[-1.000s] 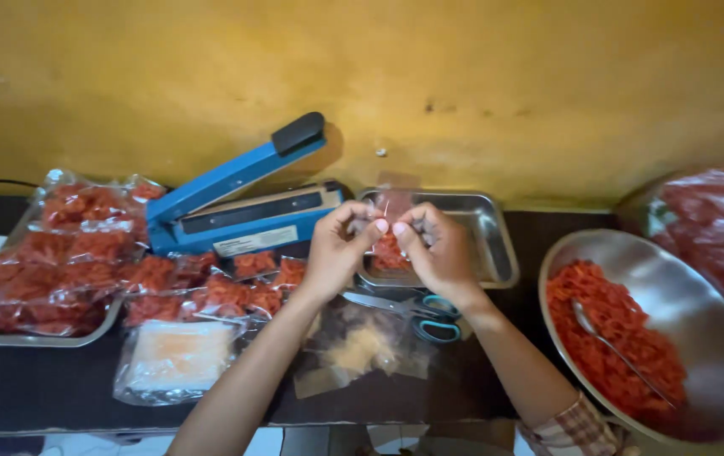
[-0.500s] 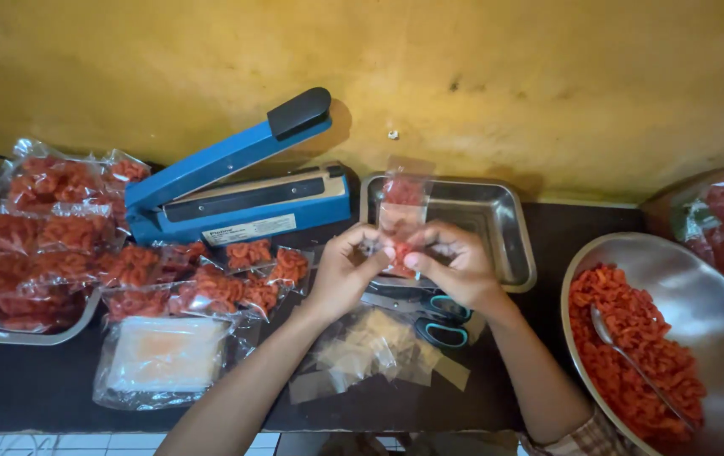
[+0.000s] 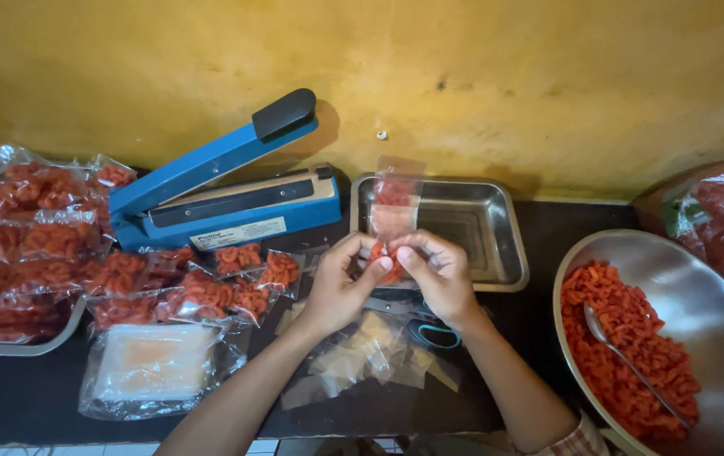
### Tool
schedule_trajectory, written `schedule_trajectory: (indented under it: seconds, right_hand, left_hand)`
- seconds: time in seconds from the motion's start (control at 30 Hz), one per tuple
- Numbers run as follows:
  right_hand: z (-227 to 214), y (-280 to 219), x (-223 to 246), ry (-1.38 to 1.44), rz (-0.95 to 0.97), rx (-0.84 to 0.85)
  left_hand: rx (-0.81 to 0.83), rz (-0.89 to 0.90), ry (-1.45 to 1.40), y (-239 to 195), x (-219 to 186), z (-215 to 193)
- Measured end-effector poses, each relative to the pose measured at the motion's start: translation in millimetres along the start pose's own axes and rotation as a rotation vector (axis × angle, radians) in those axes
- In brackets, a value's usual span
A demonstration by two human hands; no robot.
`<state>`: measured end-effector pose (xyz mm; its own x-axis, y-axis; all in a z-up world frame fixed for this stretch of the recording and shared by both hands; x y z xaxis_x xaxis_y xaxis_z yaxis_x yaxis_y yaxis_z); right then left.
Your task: The person scoops red dried food from a large metal bowl into small clear plastic bags using a spoon. They fold the top of each bag and place it into a blue heat sealer to seal the package. The person repeats this process multiple times, arranging the sealed bags on a tray.
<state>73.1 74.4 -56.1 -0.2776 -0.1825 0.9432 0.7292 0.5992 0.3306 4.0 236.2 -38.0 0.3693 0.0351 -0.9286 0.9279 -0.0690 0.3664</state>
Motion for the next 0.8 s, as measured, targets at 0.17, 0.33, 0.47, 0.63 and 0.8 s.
schedule_trajectory:
  seconds: [0.17, 0.33, 0.47, 0.63, 0.8]
  right_hand:
    - [1, -3, 0, 0.008, -0.045, -0.062]
    - [20, 1, 37, -0.032, -0.106, 0.001]
    - [16, -6, 19, -0.124, -0.14, 0.024]
    - [15, -6, 17, -0.018, -0.078, 0.042]
    - [16, -6, 18, 0.124, -0.029, 0.132]
  left_hand:
    - [-0.049, 0.041, -0.017, 2, -10, -2]
    - [-0.11, 0.048, -0.05, 3, -21, -6]
    - [-0.137, 0.097, 0.228, 2, -30, -8]
    - [-0.093, 0.173, 0.2, -1, -32, -5]
    - [-0.068, 0.031, -0.255, -1, 1, -2]
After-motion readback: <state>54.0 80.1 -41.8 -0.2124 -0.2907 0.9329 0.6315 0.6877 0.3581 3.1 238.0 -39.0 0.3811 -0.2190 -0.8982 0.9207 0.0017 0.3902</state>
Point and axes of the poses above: each hand's wrist, its own y-axis towards the middle knuckle, its own z-axis out of the palm, x = y × z, the point moved 5 cm from there along y, towards the middle knuckle, and after that the axes turned 9 degrees about x, right-handed, at the moved point
